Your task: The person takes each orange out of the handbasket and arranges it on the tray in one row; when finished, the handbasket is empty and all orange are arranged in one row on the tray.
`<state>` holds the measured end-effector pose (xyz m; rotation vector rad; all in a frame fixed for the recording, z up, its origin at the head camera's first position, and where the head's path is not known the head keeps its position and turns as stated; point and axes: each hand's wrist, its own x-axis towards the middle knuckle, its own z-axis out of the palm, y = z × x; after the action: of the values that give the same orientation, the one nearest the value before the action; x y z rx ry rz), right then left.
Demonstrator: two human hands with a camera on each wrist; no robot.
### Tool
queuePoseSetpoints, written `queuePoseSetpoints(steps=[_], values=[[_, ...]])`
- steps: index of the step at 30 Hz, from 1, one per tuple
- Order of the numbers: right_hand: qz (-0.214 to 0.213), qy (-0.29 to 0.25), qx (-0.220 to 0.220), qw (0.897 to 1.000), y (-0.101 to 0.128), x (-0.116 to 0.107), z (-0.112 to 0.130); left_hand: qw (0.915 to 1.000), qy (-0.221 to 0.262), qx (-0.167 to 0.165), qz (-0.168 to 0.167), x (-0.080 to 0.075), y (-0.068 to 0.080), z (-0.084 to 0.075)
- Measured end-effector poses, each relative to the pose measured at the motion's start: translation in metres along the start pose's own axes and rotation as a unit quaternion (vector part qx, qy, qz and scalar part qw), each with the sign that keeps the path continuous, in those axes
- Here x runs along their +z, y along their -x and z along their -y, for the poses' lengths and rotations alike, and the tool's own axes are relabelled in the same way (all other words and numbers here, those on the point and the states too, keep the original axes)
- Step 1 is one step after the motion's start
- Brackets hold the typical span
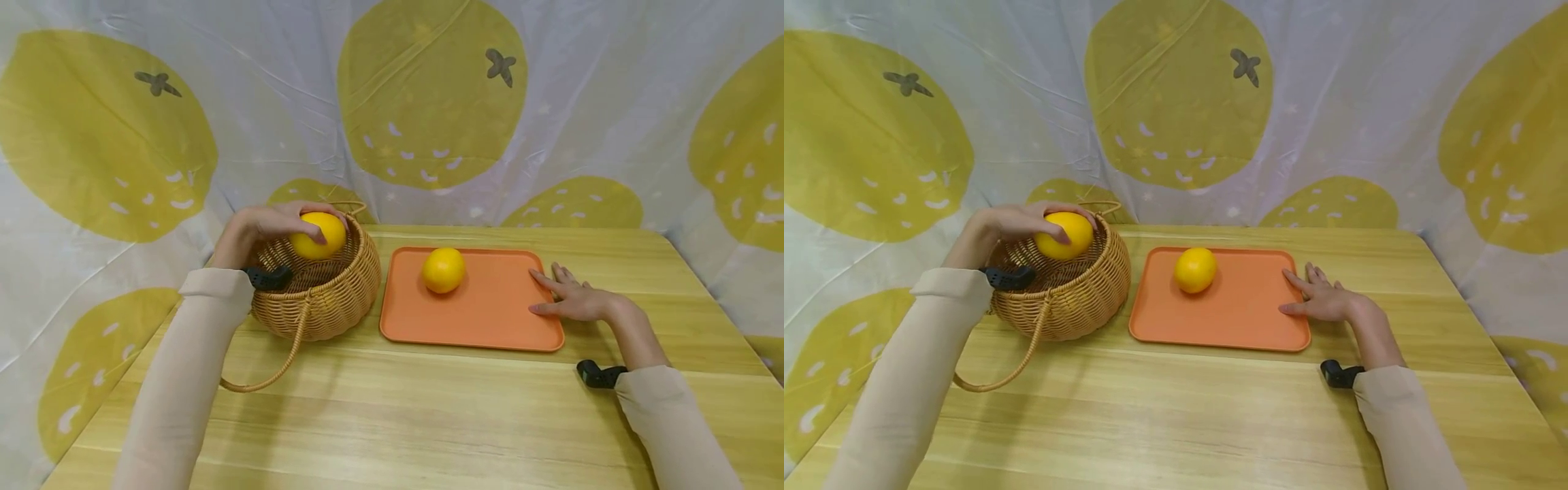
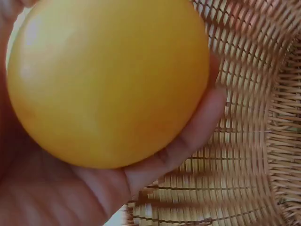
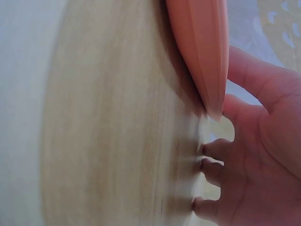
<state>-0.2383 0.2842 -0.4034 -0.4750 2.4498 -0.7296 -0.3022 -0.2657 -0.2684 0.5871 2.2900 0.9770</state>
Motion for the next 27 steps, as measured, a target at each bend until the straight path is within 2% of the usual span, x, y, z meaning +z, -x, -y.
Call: queuePoseSetpoints(steps=[4,7,14,19,23,27], values=[[-0.002,-0.008,-0.003,1.000,0.000,-0.001,0.000,0.9987,-0.042,0.019,-0.024,0.000,0.003,-0.015],[-0.004,-0.013,-0.010,1.000,-0.001,-0.001,-0.004,0.9972,-0.055,0.042,-0.028,0.003,0.003,-0.027],[-0.006,0.010,0.002,1.000,-0.006,0.002,-0.012,0.9923,-0.027,0.114,-0.040,0.012,0.000,-0.047],[-0.005,-0.006,-0.012,1.000,-0.004,0.002,-0.009,0.9849,-0.007,0.147,-0.091,0.022,-0.005,-0.064],[-0.004,-0.009,-0.014,1.000,-0.003,0.001,-0.005,0.9776,0.033,0.148,-0.147,0.035,-0.008,-0.083],[-0.002,-0.008,-0.009,1.000,0.000,0.001,0.002,0.9699,0.054,0.151,-0.183,0.052,-0.014,-0.100]])
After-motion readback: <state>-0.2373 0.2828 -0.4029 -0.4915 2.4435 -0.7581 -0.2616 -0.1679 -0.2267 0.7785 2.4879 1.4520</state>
